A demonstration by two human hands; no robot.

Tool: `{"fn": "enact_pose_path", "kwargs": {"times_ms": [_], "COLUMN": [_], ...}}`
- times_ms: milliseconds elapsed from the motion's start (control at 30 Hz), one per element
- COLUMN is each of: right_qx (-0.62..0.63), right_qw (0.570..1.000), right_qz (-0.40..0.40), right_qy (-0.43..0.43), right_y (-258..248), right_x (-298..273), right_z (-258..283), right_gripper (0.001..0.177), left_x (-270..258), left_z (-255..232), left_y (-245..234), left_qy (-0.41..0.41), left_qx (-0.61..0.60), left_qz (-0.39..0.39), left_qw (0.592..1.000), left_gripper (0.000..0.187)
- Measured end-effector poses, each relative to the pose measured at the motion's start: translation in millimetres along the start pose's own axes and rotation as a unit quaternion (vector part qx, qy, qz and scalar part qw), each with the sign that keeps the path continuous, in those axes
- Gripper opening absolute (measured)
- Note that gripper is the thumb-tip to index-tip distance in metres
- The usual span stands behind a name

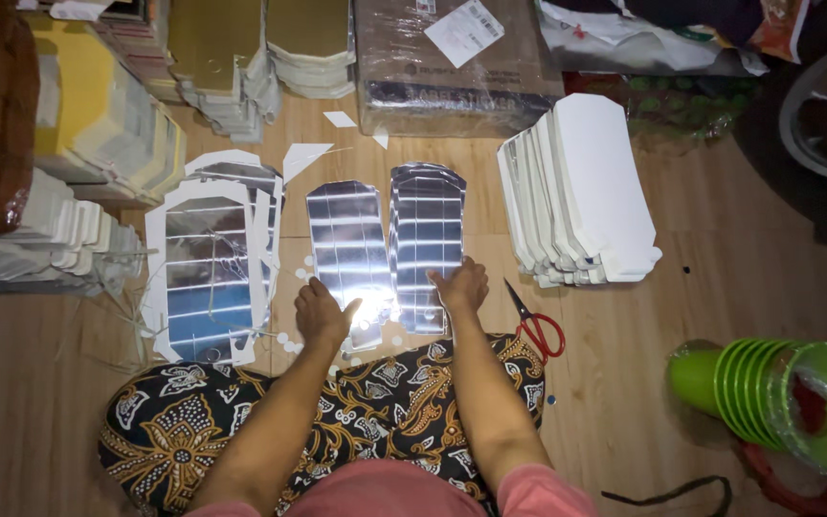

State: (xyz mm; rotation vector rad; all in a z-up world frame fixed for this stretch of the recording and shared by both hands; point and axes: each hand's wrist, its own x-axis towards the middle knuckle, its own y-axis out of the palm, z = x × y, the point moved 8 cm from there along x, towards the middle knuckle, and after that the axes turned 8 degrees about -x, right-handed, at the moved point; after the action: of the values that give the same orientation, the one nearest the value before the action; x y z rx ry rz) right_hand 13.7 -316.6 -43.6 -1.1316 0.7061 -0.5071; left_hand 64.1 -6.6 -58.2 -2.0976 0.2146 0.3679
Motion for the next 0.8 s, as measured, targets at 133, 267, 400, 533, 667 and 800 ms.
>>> {"fn": "enact_pose_path", "kwargs": {"times_ms": [133,267,400,533,667,800], "right_qx": [-0.030,0.065,0.077,0.022,0.013,-0.002], "right_qw": [0.997,0.982,0.969,0.965,0.955,0.938], "right_qz": [-0.064,-0.091,0.035,0.118,0.078,-0.004], "right_qy": [-0.014,-0.151,-0.230,-0.235,-0.285,-0.346], "right_y": [3.0,15.5,34.1,32.8,28.0,28.2], "right_x": [-1.8,-27.0,-71.2,-91.9,-95.9,-102.1], "right_z": [1.5,34.8,79.3,97.2,99.2,100.2], "right_gripper": [0.085,0.058,0.067,0.066,0.070,0.072], "left_x": [-2.6,-2.8,-5.2,1.7,7.7,10.1], "left_z": [-3.3,-4.5,0.1,17.4,28.7,34.9], "left_y": [-0.4,-1.5,-0.2,5.1,8.8,16.2], "left_qy": [-0.004,0.005,0.042,0.066,0.089,0.085], "left_qx": [0.006,0.002,-0.017,-0.090,-0.153,-0.165], "left_qz": [-0.002,-0.019,-0.056,-0.087,-0.103,-0.101], "left_qw": [1.000,1.000,0.997,0.990,0.979,0.977], "left_gripper": [0.099,0.087,0.086,0.072,0.070,0.068]}}
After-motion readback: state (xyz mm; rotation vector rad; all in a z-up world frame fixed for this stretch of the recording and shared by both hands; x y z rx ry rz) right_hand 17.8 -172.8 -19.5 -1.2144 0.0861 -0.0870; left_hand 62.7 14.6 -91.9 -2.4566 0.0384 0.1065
